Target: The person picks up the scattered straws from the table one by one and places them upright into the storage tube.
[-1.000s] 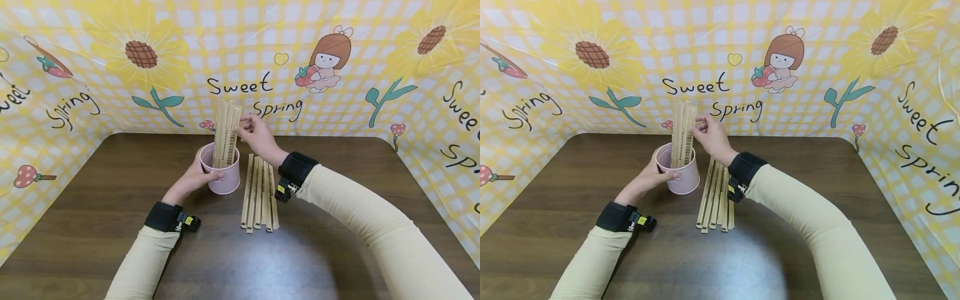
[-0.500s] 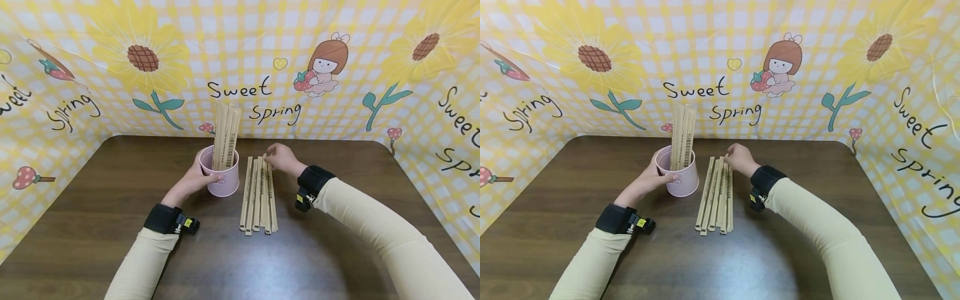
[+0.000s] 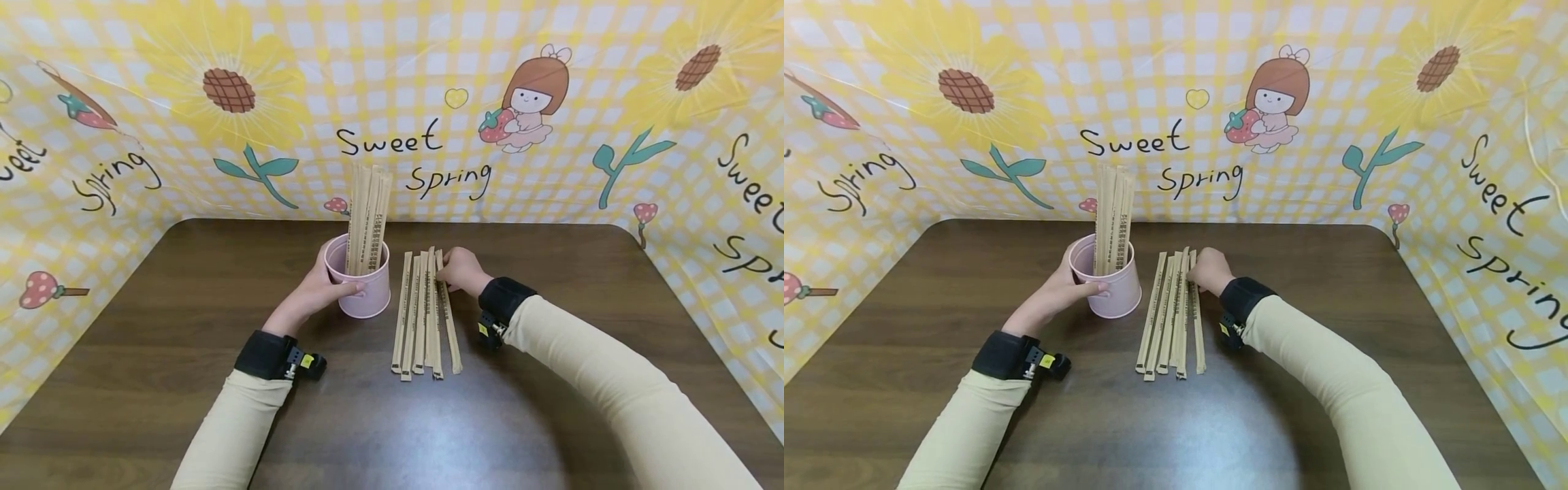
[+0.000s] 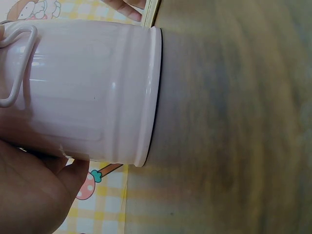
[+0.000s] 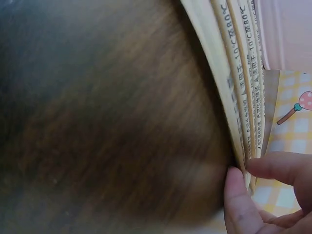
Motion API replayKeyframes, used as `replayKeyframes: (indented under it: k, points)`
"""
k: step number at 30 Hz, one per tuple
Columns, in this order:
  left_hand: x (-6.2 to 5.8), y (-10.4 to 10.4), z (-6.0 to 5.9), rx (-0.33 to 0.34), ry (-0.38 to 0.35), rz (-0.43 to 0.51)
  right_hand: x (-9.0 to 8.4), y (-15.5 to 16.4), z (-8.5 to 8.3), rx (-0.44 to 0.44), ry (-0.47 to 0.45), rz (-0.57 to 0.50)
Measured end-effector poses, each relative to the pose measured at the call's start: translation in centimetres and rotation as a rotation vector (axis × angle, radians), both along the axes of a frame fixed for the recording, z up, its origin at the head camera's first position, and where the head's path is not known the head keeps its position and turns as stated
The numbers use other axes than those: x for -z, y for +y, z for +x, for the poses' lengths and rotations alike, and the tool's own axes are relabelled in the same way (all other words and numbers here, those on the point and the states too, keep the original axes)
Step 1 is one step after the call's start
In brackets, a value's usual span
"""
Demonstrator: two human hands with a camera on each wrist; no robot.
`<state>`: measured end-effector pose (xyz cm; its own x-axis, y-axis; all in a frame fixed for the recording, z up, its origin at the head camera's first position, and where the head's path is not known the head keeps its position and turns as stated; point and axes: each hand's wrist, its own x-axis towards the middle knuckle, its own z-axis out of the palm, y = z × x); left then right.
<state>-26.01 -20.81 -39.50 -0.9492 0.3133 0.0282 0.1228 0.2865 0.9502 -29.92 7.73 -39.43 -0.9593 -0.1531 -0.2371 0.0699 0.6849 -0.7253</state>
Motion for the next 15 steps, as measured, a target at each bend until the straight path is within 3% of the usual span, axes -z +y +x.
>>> replayKeyframes:
  k: [8,15]
  points:
    - [-0.3,-0.1,0.1,0.001,0.003,-0.010,-0.4,0.1,-0.3,0.000,0.009,0.022]
    - [-0.1,-0.2,0.1,-0.001,-0.005,-0.013,-1.1,0.5,-0.1,0.014,-0.061,-0.084]
